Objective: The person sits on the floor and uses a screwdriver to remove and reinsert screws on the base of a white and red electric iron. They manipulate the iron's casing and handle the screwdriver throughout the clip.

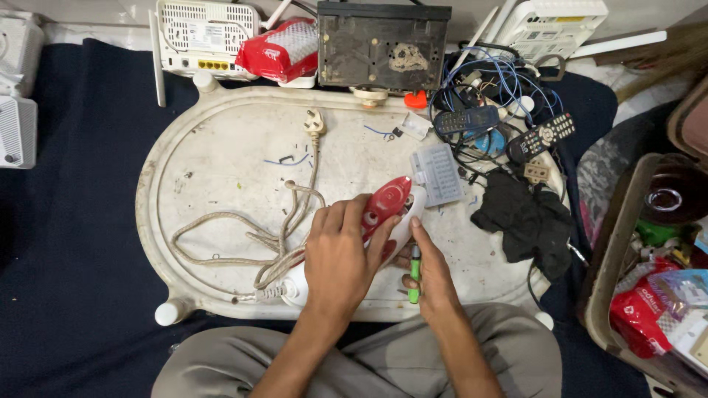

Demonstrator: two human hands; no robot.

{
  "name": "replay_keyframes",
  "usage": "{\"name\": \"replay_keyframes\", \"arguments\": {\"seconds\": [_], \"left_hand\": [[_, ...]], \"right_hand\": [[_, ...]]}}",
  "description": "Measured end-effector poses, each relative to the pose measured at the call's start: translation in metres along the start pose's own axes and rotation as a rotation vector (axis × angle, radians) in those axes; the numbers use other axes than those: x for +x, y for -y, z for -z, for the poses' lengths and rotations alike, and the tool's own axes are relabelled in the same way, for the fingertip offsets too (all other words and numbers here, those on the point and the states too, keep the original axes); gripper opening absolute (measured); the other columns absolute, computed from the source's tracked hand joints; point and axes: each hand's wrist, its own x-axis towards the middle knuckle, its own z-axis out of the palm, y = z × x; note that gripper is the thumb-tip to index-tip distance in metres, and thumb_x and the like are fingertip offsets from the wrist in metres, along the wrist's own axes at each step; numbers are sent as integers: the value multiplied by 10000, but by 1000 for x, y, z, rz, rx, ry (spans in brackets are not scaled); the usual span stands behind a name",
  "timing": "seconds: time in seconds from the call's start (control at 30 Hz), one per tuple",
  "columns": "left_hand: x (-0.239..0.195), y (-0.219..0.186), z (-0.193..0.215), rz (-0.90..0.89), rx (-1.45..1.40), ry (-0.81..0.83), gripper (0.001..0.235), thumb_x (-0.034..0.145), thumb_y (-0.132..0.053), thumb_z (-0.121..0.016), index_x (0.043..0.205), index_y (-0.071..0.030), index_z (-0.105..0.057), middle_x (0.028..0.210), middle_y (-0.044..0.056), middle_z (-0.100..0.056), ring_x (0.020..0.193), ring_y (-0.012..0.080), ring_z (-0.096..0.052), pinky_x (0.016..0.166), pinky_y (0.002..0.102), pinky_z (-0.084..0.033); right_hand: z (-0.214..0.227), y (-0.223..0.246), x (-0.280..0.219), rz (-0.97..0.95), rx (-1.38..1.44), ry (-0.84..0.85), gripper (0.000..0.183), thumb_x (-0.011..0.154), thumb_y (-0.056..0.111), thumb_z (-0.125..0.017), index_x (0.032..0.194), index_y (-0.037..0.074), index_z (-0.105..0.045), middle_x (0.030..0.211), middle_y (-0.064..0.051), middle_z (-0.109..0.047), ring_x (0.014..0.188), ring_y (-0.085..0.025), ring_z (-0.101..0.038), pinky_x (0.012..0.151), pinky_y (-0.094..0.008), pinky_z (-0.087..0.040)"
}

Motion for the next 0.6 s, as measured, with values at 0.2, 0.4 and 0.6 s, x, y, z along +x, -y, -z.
{"name": "replay_keyframes", "arguments": {"seconds": [0.2, 0.4, 0.6], "left_hand": [[0, -1, 1, -50, 0, 7, 475, 861, -312, -801, 1157, 40, -682, 974, 166, -689, 857, 345, -605, 767, 440, -500], [-4, -2, 4, -68, -49, 65, 477, 871, -269, -798, 1217, 34, -673, 965, 139, -683, 835, 313, -578, 753, 411, -482], [-11, -8, 1, -145, 2, 47, 486, 885, -260, -788, 1242, 42, -655, 999, 149, -679, 869, 326, -579, 807, 414, -483]], "right_hand": [[7, 13, 4, 297, 136, 88, 442, 896, 267, -710, 1315, 139, -651, 991, 94, -650, 750, 11, -497, 460, -172, -291], [5, 21, -1, 404, 47, -9, 526, 908, 124, -663, 1426, 133, -570, 973, 68, -671, 663, 22, -455, 430, -171, -287], [19, 27, 0, 327, 193, 145, 490, 910, 104, -678, 1389, 61, -582, 1010, 39, -677, 662, 1, -484, 459, -169, -307]]}}
